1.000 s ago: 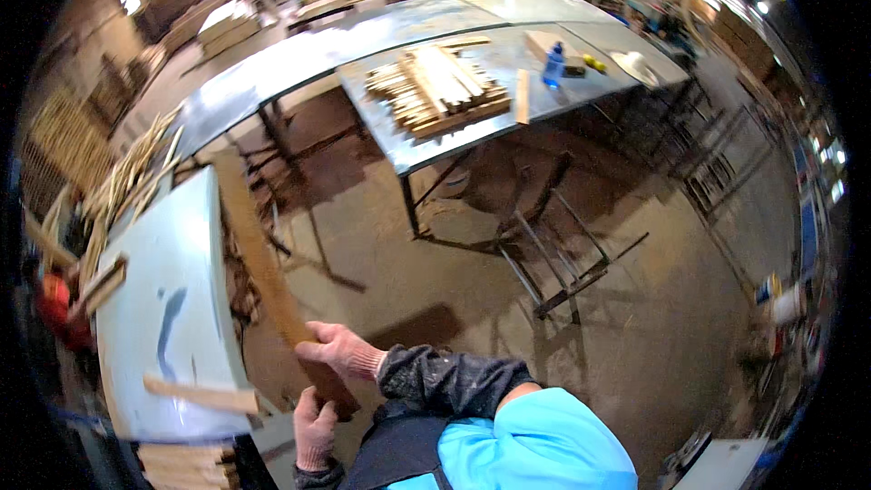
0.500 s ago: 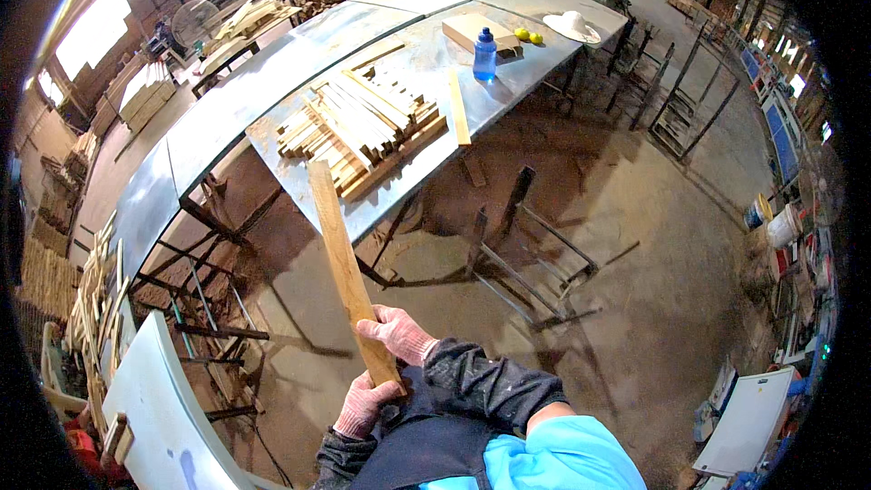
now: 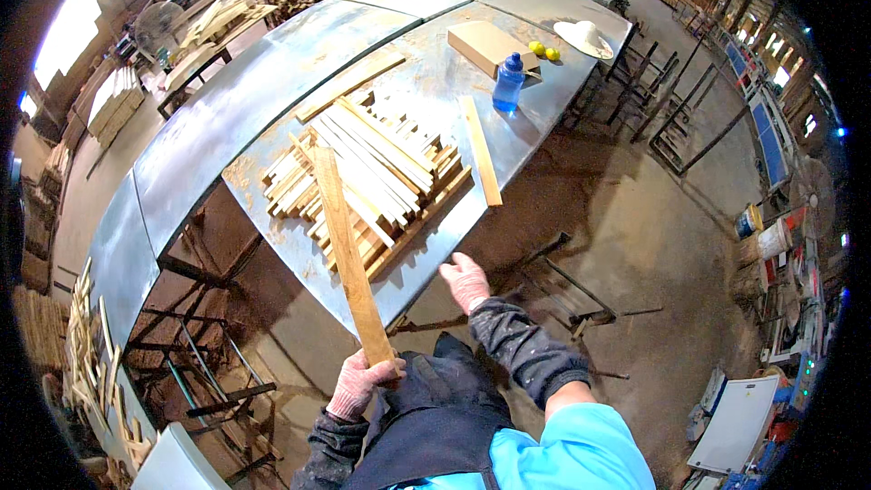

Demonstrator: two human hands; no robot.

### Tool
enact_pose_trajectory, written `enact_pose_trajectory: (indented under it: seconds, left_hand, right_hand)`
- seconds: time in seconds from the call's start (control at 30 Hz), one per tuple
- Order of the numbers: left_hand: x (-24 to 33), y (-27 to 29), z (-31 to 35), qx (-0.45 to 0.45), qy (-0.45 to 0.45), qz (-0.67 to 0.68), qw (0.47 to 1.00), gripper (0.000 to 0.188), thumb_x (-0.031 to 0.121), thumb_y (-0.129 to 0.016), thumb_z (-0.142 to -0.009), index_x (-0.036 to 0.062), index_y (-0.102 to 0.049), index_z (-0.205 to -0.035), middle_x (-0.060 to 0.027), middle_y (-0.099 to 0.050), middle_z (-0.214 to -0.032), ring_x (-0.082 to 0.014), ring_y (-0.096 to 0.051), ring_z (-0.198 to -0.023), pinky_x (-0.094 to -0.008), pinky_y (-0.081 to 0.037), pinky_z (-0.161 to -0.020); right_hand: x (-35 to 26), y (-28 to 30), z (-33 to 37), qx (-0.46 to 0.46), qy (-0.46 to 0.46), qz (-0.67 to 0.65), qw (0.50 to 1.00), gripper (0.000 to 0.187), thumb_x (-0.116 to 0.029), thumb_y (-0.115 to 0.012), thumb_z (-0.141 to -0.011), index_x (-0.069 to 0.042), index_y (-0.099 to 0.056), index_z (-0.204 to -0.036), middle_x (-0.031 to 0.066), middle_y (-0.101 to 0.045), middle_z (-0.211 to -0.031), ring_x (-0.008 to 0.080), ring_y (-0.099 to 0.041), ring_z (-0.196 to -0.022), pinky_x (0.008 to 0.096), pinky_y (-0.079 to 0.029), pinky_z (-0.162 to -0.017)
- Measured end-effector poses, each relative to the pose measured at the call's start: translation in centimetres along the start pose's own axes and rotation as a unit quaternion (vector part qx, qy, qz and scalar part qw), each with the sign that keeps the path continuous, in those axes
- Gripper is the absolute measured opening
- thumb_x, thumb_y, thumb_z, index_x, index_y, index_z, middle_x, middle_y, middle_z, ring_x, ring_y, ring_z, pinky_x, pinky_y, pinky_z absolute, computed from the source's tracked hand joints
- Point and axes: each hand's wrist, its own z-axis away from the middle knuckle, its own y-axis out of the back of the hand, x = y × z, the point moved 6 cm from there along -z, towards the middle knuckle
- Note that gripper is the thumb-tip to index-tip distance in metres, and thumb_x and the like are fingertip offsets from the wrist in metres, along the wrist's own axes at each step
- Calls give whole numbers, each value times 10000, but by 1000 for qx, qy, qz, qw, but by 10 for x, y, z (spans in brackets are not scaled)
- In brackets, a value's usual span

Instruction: The person repeatedly picks up bundles of thin wooden planks from a metal table and places them onto a conveyor belt. They also pick up individual planks from the table and place them onto the conveyor belt. The person wears gloves and an apron while performing this task in a workshop environment.

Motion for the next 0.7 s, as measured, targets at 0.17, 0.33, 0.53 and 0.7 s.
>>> enact_pose_trajectory:
  seconds: [0.17,0.33,0.53,0.7]
  left_hand:
    - [49,14,-65,41,40,-25,998,422,204,-815,-955,-26,-641,-1263,-135,-781,-1031,-220,-770,-898,-349,-630,-808]
    - [106,-5,-134,131,42,15,990,445,166,-794,-963,-29,-595,-1310,-154,-774,-1055,-230,-771,-876,-338,-640,-751]
    - [141,-18,-200,205,52,40,976,424,154,-780,-972,-2,-591,-1318,-169,-771,-1080,-255,-773,-890,-370,-654,-741]
    - [169,-36,-251,170,36,55,983,418,157,-787,-962,3,-599,-1302,-167,-767,-1086,-264,-773,-899,-383,-655,-761]
  right_hand:
    - [-12,52,-97,81,-108,256,957,812,-296,-762,-962,-60,-413,-1657,232,-552,-1599,370,-543,-1470,436,-459,-1194]
    - [-9,91,-244,161,-51,405,899,903,-383,-806,-909,-78,-391,-1651,218,-588,-1526,397,-577,-1395,476,-453,-1204]
    - [-41,80,-318,32,-150,459,875,1022,-424,-863,-864,-79,-350,-1677,202,-487,-1619,365,-475,-1485,461,-430,-1217]
    - [-15,120,-342,75,-52,194,977,677,-158,-770,-894,9,-540,-1509,217,-682,-1299,363,-685,-1151,412,-558,-1026]
